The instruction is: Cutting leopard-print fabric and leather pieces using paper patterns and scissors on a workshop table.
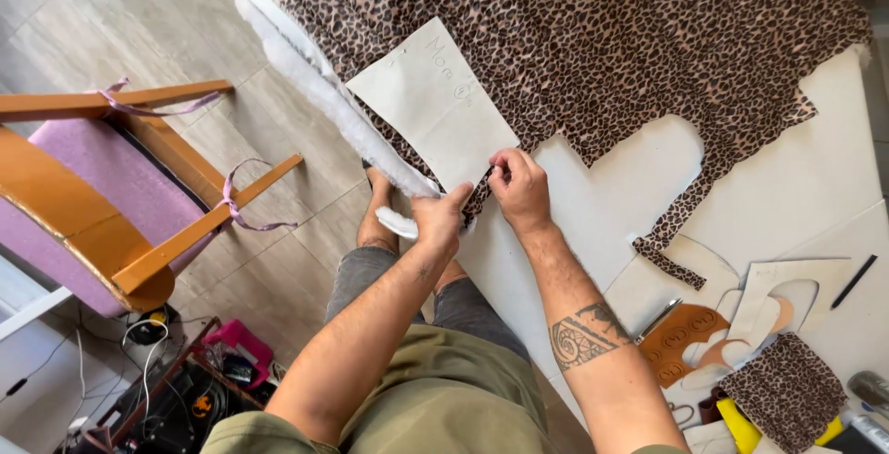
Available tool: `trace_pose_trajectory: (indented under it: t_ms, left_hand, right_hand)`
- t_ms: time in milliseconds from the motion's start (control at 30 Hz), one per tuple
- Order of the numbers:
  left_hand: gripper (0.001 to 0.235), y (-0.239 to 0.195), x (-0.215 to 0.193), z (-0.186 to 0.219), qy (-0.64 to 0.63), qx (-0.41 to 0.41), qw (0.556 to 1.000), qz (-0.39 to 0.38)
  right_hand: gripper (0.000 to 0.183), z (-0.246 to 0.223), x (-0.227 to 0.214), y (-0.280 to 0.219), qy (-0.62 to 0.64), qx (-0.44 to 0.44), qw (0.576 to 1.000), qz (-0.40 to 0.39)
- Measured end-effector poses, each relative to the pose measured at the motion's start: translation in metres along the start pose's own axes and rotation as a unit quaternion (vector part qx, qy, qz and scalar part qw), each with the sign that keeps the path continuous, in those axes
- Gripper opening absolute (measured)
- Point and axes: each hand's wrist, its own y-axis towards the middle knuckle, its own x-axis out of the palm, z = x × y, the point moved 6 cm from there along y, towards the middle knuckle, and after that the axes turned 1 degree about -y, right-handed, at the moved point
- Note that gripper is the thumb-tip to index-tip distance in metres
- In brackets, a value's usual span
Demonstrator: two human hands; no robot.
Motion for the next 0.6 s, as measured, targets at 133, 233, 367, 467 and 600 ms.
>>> trace_pose_trajectory:
  t_ms: [133, 233, 367, 467, 600]
  left_hand:
    - [0.112, -0.013, 0.007, 0.01, 0.012, -0.001, 1.0, -0.021]
    - [0.121, -0.016, 0.013, 0.016, 0.011, 0.001, 0.999, -0.034]
    - [0.126, -0.015, 0.012, 0.013, 0.015, 0.005, 0.999, -0.037]
    - [0.122, -0.014, 0.005, 0.014, 0.017, 0.013, 0.999, -0.028]
    - [0.102, -0.019, -0.002, 0.022, 0.008, 0.009, 0.998, -0.054]
  right_hand:
    - [0.005, 0.001, 0.0, -0.001, -0.014, -0.009, 1.0, -0.011]
    - [0.005, 0.005, 0.003, -0.001, -0.01, -0.001, 1.0, -0.022]
    - [0.004, 0.011, 0.01, -0.007, -0.013, -0.012, 0.999, -0.037]
    - [0.004, 0.016, 0.012, -0.008, -0.006, 0.003, 0.999, -0.031]
    - [0.009, 0.01, 0.005, -0.002, -0.003, 0.029, 0.999, -0.03]
